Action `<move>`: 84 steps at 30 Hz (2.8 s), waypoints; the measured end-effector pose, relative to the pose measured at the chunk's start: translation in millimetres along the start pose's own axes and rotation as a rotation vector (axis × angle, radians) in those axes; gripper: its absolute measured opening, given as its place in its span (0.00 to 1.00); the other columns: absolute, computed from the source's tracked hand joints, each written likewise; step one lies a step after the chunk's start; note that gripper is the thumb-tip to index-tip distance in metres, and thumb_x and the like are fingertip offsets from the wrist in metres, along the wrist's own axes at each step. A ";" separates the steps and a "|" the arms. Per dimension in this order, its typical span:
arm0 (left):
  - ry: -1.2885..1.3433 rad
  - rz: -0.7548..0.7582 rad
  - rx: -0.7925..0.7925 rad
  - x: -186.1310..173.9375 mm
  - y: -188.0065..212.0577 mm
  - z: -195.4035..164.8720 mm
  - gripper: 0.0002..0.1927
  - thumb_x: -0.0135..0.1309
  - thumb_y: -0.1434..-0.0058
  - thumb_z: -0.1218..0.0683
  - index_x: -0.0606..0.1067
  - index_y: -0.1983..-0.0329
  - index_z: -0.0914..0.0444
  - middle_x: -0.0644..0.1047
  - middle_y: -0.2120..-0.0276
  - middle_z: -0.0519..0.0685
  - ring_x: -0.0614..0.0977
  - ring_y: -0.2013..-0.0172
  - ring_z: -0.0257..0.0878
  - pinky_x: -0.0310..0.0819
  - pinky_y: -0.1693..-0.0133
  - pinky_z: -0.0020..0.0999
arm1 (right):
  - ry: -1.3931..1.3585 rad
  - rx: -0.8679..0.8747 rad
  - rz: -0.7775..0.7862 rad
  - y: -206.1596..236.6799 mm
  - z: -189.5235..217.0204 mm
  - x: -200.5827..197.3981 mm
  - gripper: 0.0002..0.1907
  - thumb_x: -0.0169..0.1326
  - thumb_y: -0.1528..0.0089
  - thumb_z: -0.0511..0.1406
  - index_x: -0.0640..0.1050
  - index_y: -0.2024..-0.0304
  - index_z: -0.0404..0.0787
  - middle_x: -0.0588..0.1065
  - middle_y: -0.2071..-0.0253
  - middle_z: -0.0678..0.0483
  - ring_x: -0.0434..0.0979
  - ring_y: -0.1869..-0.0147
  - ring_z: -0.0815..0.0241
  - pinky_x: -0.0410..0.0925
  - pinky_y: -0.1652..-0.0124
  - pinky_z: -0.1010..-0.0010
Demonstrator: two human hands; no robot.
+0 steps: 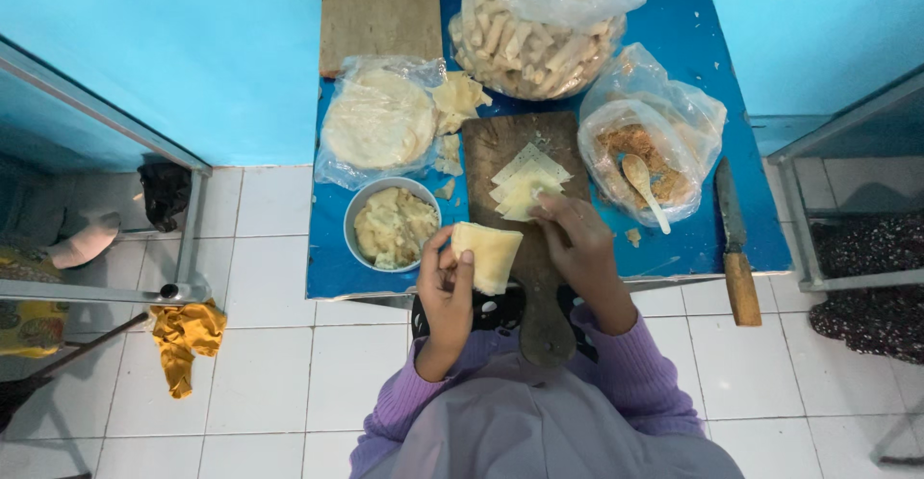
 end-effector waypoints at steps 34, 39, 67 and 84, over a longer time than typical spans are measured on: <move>-0.101 0.155 0.055 24.9 3.0 -17.0 0.27 0.53 0.31 0.66 0.65 0.29 0.69 0.82 0.51 0.57 0.83 0.54 0.34 0.82 0.55 0.27 | -0.318 0.102 0.013 36.7 32.3 -2.0 0.26 0.67 0.42 0.28 0.75 0.42 0.36 0.82 0.50 0.48 0.85 0.47 0.54 0.76 0.49 0.69; -0.237 0.115 0.134 28.6 2.5 -31.1 0.27 0.57 0.34 0.65 0.67 0.31 0.69 0.83 0.52 0.58 0.84 0.57 0.33 0.81 0.60 0.26 | -0.378 0.227 0.009 44.9 19.3 5.4 0.25 0.65 0.41 0.26 0.75 0.41 0.35 0.83 0.54 0.49 0.86 0.49 0.60 0.76 0.49 0.71; 0.072 0.032 0.003 -0.8 0.4 -18.7 0.26 0.53 0.33 0.67 0.64 0.32 0.72 0.82 0.53 0.58 0.84 0.58 0.34 0.79 0.57 0.27 | -0.013 -0.010 0.030 35.2 -11.8 6.3 0.20 0.63 0.42 0.25 0.78 0.47 0.36 0.80 0.50 0.45 0.83 0.47 0.47 0.76 0.52 0.63; -0.148 0.126 -0.053 22.8 3.8 -14.3 0.33 0.57 0.37 0.66 0.62 0.28 0.67 0.83 0.58 0.52 0.81 0.69 0.26 0.72 0.72 0.19 | -0.222 -0.034 0.061 42.1 33.6 2.3 0.24 0.67 0.41 0.30 0.76 0.44 0.36 0.79 0.53 0.46 0.83 0.50 0.52 0.75 0.53 0.68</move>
Point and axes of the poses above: each hand's wrist, its own y-axis away from the middle knuckle, its own x-axis out of the palm, z = x × y, the point moved 7 cm from there along -y, towards the middle knuckle
